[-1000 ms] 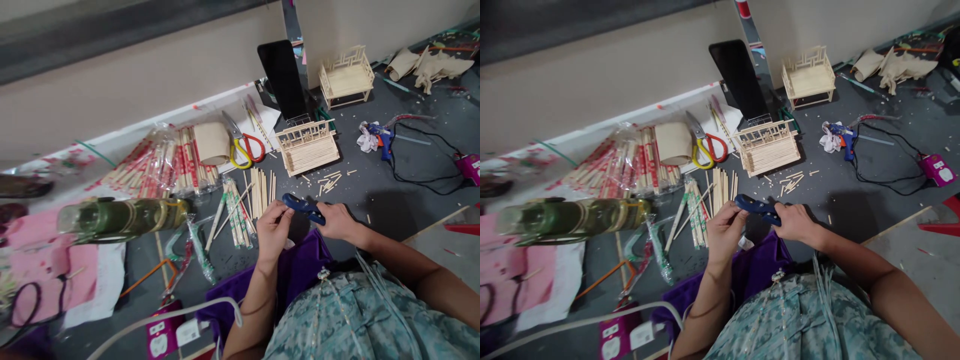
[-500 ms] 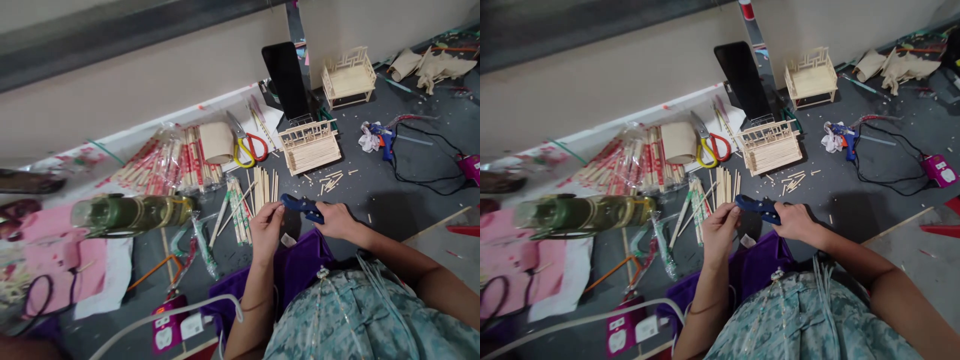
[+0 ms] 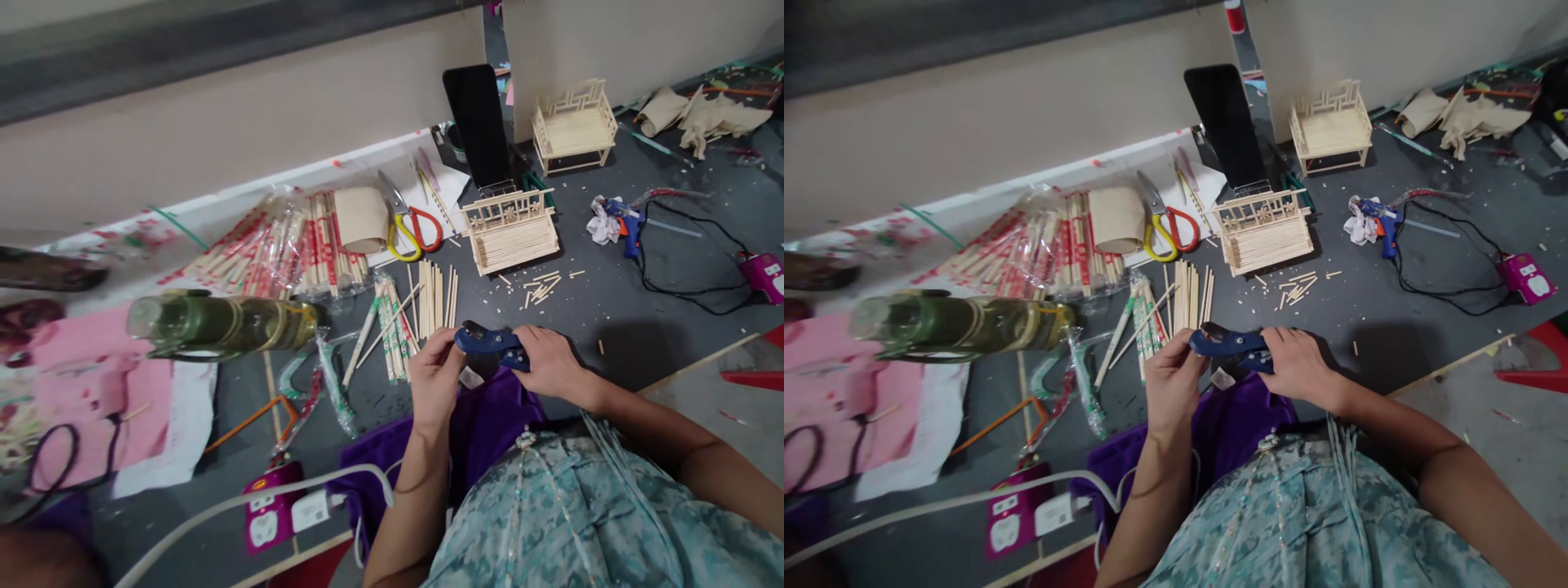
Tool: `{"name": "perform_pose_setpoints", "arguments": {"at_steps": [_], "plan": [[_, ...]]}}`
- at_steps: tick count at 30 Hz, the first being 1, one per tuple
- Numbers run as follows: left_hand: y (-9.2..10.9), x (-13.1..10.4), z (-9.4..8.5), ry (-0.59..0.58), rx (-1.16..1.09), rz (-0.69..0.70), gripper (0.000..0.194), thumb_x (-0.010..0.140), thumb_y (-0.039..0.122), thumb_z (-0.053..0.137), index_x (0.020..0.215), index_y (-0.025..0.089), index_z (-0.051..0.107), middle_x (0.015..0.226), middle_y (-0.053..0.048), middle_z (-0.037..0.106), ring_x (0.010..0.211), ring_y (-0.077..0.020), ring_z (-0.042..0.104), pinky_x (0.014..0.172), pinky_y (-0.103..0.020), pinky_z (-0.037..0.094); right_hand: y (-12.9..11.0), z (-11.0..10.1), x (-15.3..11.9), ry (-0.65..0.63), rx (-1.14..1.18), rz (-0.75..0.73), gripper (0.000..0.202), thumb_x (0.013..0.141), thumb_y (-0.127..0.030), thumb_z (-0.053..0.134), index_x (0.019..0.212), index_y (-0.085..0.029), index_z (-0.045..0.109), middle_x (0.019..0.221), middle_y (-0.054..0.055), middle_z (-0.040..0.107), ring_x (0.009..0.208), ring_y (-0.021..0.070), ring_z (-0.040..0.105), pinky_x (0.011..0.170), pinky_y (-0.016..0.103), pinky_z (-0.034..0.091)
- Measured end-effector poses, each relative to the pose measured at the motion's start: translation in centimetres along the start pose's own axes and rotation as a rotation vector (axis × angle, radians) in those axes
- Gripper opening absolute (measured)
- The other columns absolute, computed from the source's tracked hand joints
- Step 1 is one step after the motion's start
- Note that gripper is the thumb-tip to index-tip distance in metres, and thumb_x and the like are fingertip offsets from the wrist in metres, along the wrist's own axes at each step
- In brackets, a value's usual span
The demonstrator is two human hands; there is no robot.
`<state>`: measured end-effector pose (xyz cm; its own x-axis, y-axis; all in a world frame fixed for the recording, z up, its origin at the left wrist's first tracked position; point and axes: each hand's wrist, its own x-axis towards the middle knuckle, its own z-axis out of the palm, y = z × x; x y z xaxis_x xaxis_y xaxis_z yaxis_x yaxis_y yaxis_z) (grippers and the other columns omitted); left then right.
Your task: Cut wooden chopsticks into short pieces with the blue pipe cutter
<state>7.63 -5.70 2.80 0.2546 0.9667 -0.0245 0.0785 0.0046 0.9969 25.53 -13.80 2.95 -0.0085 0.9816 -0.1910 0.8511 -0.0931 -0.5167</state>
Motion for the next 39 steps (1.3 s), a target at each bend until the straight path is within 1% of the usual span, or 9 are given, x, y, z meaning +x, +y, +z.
{"name": "perform_pose_setpoints", "arguments": {"at_steps": [3,6,9,14,20,25,29,33,39], "plan": [[0.4,-0.4,0.0,0.004,-0.081,-0.027,0.020,0.084,0.040,0.076,0.081,0.020,0.074,0.071,0.001,0.054,0.057,-0.0088,0.044,0.051,-0.022,0.036,0.1,0.1,-0.2,0.049,-0.002,-0.018,0.038,0.083,-0.034,0.068,0.115,-0.018,0.055,0.110,0.012,0.067,0.102,0.0284,0.063,0.091,0.038,0.046],[0.8,-0.8,-0.1,-0.013,-0.086,0.004,0.017,0.085,0.037,0.075,0.083,0.021,0.075,0.072,0.001,0.052,0.058,-0.0090,0.044,0.051,-0.022,0.035,0.2,0.0,-0.3,0.086,0.001,-0.039,0.042,0.083,-0.035,0.068,0.118,-0.017,0.055,0.114,0.013,0.066,0.105,0.0301,0.061,0.093,0.040,0.045],[1.1,-1.0,-0.2,-0.029,-0.044,0.046,0.016,0.086,0.036,0.075,0.083,0.020,0.075,0.070,0.000,0.051,0.059,-0.0104,0.045,0.051,-0.023,0.035,0.2,-0.1,-0.4,0.103,0.011,-0.058,0.044,0.083,-0.035,0.067,0.120,-0.015,0.055,0.115,0.014,0.066,0.106,0.0309,0.060,0.093,0.042,0.045],[1.6,-1.1,-0.3,-0.084,0.067,0.136,0.018,0.087,0.034,0.073,0.076,0.020,0.076,0.064,0.001,0.050,0.061,-0.0123,0.045,0.055,-0.025,0.035,0.3,-0.1,-0.7,0.111,0.021,-0.069,0.044,0.081,-0.032,0.067,0.120,-0.016,0.054,0.117,0.015,0.065,0.107,0.0314,0.059,0.094,0.042,0.044],[1.8,-1.1,-0.2,-0.122,0.092,0.182,0.011,0.088,0.029,0.071,0.086,0.022,0.080,0.069,0.000,0.056,0.063,-0.0130,0.050,0.058,-0.026,0.039,0.4,0.0,-0.9,0.130,0.026,-0.060,0.042,0.082,-0.031,0.065,0.120,-0.017,0.055,0.117,0.015,0.066,0.107,0.0317,0.059,0.093,0.043,0.045],[1.7,-1.1,-0.2,-0.123,0.085,0.206,0.011,0.088,0.028,0.072,0.092,0.023,0.081,0.075,-0.002,0.063,0.068,-0.0139,0.053,0.059,-0.026,0.041,0.5,0.1,-0.8,0.131,0.024,-0.057,0.042,0.082,-0.031,0.064,0.120,-0.015,0.055,0.117,0.016,0.065,0.107,0.0319,0.059,0.093,0.043,0.044],[1.7,-1.0,-0.3,-0.148,0.108,0.223,0.011,0.088,0.025,0.070,0.093,0.024,0.081,0.075,-0.002,0.062,0.065,-0.0130,0.052,0.057,-0.025,0.039,0.5,0.2,-0.8,0.122,0.035,-0.050,0.043,0.081,-0.029,0.064,0.121,-0.016,0.055,0.118,0.015,0.065,0.109,0.0318,0.059,0.094,0.043,0.044],[1.8,-0.9,-0.4,-0.169,0.178,0.246,0.010,0.089,0.023,0.069,0.088,0.022,0.079,0.072,-0.001,0.058,0.063,-0.0124,0.051,0.057,-0.026,0.038,0.6,0.4,-0.8,0.109,0.041,-0.042,0.044,0.081,-0.029,0.064,0.121,-0.016,0.054,0.118,0.015,0.065,0.109,0.0318,0.059,0.095,0.043,0.044],[1.9,-0.7,-0.2,-0.191,0.248,0.301,0.016,0.090,0.019,0.066,0.076,0.019,0.074,0.068,0.001,0.052,0.063,-0.0112,0.049,0.057,-0.024,0.038,0.8,0.7,-0.9,0.099,0.037,-0.031,0.043,0.080,-0.029,0.065,0.120,-0.016,0.055,0.118,0.015,0.066,0.108,0.0316,0.060,0.095,0.043,0.045]]}}
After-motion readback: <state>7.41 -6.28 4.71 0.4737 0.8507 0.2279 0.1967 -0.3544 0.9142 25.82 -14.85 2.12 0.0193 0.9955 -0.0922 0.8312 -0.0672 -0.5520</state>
